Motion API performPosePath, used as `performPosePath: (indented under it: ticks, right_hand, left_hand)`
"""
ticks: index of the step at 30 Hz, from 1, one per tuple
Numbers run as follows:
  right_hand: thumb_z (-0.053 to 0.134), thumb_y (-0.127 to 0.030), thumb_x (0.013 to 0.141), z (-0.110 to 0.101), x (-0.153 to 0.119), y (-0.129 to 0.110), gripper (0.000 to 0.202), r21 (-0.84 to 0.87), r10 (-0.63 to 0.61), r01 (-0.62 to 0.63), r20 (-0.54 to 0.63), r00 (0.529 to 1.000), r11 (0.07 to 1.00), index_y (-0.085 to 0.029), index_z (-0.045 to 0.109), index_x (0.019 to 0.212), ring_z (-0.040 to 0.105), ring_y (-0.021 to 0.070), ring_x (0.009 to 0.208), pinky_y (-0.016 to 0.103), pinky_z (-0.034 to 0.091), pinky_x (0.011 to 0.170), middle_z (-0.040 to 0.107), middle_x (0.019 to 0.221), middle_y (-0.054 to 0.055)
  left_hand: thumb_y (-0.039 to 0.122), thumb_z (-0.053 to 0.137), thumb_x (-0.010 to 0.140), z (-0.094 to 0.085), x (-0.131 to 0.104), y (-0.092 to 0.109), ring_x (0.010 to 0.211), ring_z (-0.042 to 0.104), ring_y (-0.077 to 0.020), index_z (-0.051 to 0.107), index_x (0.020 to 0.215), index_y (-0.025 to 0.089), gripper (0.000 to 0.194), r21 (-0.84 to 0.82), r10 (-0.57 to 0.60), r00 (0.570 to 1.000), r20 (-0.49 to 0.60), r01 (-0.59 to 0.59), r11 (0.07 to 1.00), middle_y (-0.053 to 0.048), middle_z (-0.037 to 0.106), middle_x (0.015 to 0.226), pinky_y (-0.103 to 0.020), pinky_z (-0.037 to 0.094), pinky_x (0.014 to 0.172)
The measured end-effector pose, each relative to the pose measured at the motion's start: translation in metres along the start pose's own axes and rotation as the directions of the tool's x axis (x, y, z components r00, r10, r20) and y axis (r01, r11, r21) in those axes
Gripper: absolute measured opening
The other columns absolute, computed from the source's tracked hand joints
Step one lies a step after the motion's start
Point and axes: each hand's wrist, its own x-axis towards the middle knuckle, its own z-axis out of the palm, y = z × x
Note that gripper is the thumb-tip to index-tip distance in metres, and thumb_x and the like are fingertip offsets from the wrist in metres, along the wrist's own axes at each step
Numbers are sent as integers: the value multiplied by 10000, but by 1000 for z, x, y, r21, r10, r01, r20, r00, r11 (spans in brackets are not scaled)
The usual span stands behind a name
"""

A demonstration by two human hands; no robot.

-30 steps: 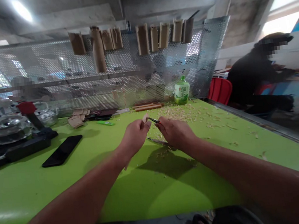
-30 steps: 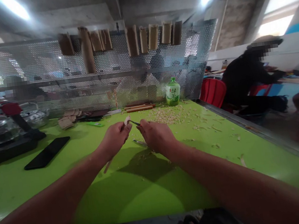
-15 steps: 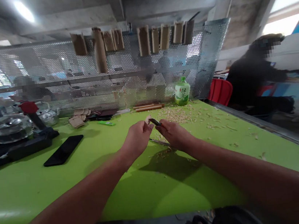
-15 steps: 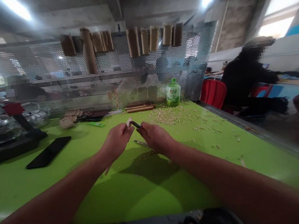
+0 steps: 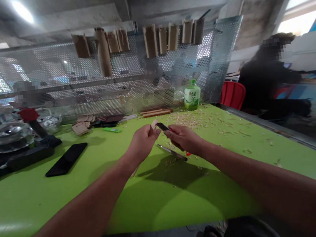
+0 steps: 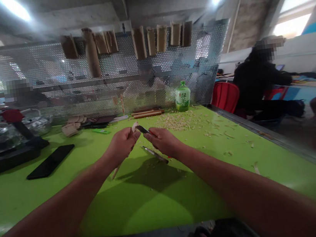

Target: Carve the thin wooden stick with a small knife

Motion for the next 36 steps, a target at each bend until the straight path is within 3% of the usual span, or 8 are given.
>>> performPosePath:
  ticks: [6, 11, 16, 20, 25, 31, 36]
  right_hand:
    - [427, -455, 934, -7, 0, 2, 345, -153, -120, 103, -109, 987, 983, -209, 448, 694, 428, 114, 541, 241, 301, 538, 473, 575, -33]
    - [451, -410, 940, -8, -3, -1, 281, -324, -252, 187, -170, 953, 927, -186, 590, 844, 492, 135, 633, 246, 324, 599, 576, 704, 5]
    - [442, -466, 938, -10, -5, -5, 353, -484, -223, 113, -177, 958, 868, -196, 573, 752, 460, 131, 589, 247, 260, 568, 558, 653, 0]
    - [429, -500, 936, -8, -5, -8, 391, -584, -204, 73, -161, 966, 808, -202, 544, 710, 436, 136, 569, 253, 224, 559, 560, 637, 8]
    - [420, -501, 942, -7, -6, -10, 397, -624, -208, 80, -135, 969, 778, -208, 538, 701, 441, 140, 565, 254, 220, 557, 571, 637, 12]
    - [437, -438, 938, -8, -7, -11, 331, -644, -249, 93, -155, 956, 759, -204, 534, 725, 445, 142, 582, 257, 215, 559, 582, 664, 19]
    - [460, -370, 921, -8, -6, -13, 261, -660, -214, 77, -130, 968, 747, -200, 542, 742, 451, 143, 588, 260, 216, 559, 593, 682, 23]
  left_hand:
    - [455, 516, 890, -6, 4, -4, 481, 324, -75, 428, 745, 199, 308, -125, 17, 1000, -24, -20, 992, 64, 385, 559, -223, 230, 483]
    - [494, 548, 869, -7, 1, 0, 543, 346, -87, 485, 804, 184, 322, -124, 66, 998, 8, -65, 990, 50, 403, 628, -228, 254, 513]
    - [531, 580, 836, -8, -2, 5, 626, 353, -106, 576, 937, 160, 384, -67, 123, 992, 31, -121, 990, 29, 429, 709, -236, 276, 566]
    - [526, 580, 831, -7, -3, 7, 625, 324, -110, 587, 887, 161, 370, -1, 157, 987, 48, -157, 988, 35, 387, 680, -238, 245, 566]
    - [520, 564, 843, -5, -2, 6, 633, 347, -111, 582, 894, 161, 363, -33, 172, 983, 64, -171, 985, 29, 422, 696, -238, 252, 576]
    - [506, 569, 852, -6, -3, 7, 614, 300, -104, 585, 873, 157, 350, -22, 196, 979, 54, -195, 980, 47, 331, 663, -240, 218, 560]
    - [519, 570, 850, -7, -3, 9, 627, 329, -107, 582, 879, 156, 363, -22, 183, 981, 65, -182, 983, 37, 378, 676, -241, 231, 566]
